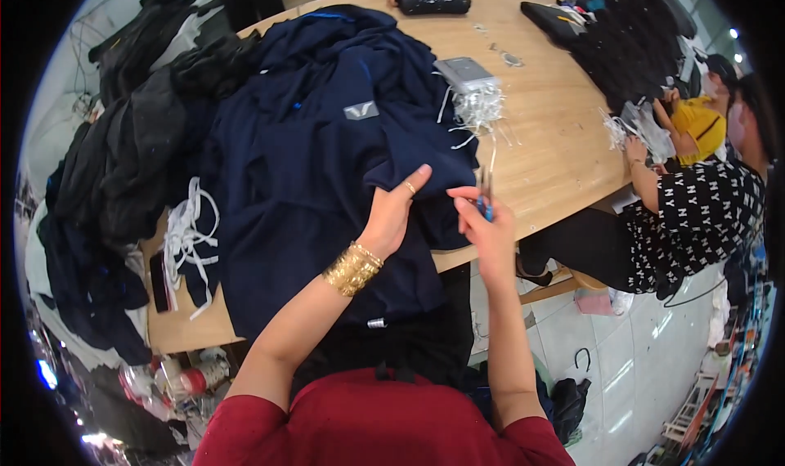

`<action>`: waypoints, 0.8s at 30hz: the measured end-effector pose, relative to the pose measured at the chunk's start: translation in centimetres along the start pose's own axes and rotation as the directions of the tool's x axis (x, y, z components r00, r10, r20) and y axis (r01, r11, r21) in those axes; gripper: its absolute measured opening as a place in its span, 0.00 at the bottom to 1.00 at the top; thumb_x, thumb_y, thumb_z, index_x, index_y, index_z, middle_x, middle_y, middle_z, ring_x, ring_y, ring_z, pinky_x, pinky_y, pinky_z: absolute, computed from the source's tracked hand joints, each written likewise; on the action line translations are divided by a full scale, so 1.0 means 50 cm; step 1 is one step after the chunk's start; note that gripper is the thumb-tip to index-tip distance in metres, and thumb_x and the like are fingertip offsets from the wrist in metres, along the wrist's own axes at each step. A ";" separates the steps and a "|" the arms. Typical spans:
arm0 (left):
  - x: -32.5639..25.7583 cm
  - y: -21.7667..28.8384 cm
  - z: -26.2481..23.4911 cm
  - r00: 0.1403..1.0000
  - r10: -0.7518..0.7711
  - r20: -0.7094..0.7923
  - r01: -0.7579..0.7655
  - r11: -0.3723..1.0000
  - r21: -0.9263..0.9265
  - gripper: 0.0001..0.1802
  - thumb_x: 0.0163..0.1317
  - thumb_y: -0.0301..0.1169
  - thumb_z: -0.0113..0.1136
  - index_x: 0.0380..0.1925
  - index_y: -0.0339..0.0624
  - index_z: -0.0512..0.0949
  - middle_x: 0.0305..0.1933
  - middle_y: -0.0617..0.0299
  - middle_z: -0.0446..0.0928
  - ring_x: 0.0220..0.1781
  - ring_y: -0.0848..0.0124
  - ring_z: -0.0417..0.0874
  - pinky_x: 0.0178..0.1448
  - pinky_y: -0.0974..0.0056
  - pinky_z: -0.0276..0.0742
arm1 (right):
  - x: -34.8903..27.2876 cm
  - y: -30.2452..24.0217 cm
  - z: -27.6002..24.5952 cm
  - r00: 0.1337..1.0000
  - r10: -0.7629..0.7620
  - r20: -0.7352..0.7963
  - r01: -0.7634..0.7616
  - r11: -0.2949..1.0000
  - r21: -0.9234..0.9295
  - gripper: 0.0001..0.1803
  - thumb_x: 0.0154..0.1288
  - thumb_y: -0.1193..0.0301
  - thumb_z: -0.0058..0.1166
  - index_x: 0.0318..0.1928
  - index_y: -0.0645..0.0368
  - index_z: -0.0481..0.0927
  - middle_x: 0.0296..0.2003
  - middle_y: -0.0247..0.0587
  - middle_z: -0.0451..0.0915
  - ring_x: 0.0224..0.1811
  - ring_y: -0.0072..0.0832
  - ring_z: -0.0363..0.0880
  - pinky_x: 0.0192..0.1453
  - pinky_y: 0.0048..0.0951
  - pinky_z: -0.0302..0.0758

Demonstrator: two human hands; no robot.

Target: Trimming loose threads from blue athletic pants using small snips on a factory workbench.

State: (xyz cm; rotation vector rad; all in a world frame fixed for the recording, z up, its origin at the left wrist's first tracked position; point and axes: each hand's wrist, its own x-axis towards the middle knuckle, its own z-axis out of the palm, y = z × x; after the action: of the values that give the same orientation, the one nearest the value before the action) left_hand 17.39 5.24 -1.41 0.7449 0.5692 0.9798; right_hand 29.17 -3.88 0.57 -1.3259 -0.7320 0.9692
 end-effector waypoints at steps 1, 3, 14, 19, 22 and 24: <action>-0.015 0.008 -0.014 0.999 0.016 0.031 -0.016 1.000 0.013 0.17 0.57 0.26 0.59 0.47 0.37 0.72 0.47 0.63 0.75 0.51 0.75 0.74 0.56 0.67 0.69 | -0.012 -0.012 0.009 1.000 -0.015 -0.010 0.015 0.998 -0.062 0.07 0.59 0.75 0.53 0.38 0.60 0.81 0.17 0.23 0.68 0.19 0.10 0.63 0.23 0.13 0.56; -0.061 0.034 -0.014 0.997 -0.023 0.079 0.021 0.999 0.032 0.18 0.57 0.26 0.58 0.48 0.37 0.71 0.48 0.63 0.74 0.52 0.74 0.73 0.57 0.67 0.68 | -0.045 -0.037 0.009 0.998 -0.052 -0.029 0.050 0.997 -0.051 0.08 0.58 0.77 0.55 0.39 0.60 0.80 0.17 0.23 0.66 0.19 0.10 0.62 0.24 0.14 0.57; -0.188 0.108 -0.085 0.965 -0.213 0.151 0.173 0.955 0.239 0.25 0.57 0.25 0.51 0.56 0.32 0.65 0.56 0.56 0.71 0.58 0.67 0.71 0.64 0.64 0.63 | -0.095 -0.069 0.062 0.974 -0.171 0.150 0.207 0.940 -0.273 0.12 0.55 0.77 0.59 0.42 0.61 0.79 0.33 0.28 0.79 0.30 0.10 0.70 0.36 0.13 0.65; -0.224 0.150 -0.156 0.821 -0.542 0.180 0.506 0.837 0.208 0.24 0.59 0.30 0.47 0.55 0.31 0.66 0.56 0.54 0.71 0.56 0.65 0.72 0.64 0.62 0.63 | -0.103 -0.072 0.105 0.928 -0.202 0.314 0.295 0.912 -0.285 0.12 0.53 0.77 0.60 0.40 0.61 0.79 0.32 0.29 0.79 0.30 0.12 0.70 0.36 0.16 0.68; -0.244 0.157 -0.170 0.793 -0.580 0.187 0.533 0.809 0.247 0.24 0.59 0.29 0.47 0.56 0.34 0.66 0.55 0.56 0.71 0.56 0.67 0.72 0.63 0.63 0.63 | -0.097 -0.061 0.143 0.833 -0.086 0.546 0.230 0.952 -0.201 0.12 0.51 0.75 0.62 0.39 0.61 0.78 0.28 0.32 0.78 0.27 0.15 0.68 0.33 0.20 0.68; -0.253 0.172 -0.157 0.823 -0.554 0.129 0.474 0.794 0.381 0.20 0.62 0.35 0.46 0.48 0.32 0.72 0.47 0.62 0.74 0.49 0.74 0.73 0.59 0.69 0.64 | -0.085 -0.037 0.152 0.817 -0.024 0.577 0.224 0.934 -0.278 0.11 0.52 0.73 0.62 0.37 0.61 0.78 0.27 0.32 0.78 0.27 0.14 0.68 0.33 0.20 0.68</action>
State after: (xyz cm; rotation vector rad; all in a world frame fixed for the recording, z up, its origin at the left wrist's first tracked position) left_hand 1.51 -0.60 1.60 0.9263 0.6924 0.2714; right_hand 20.89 -4.21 3.77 -1.2548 -1.4844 1.1812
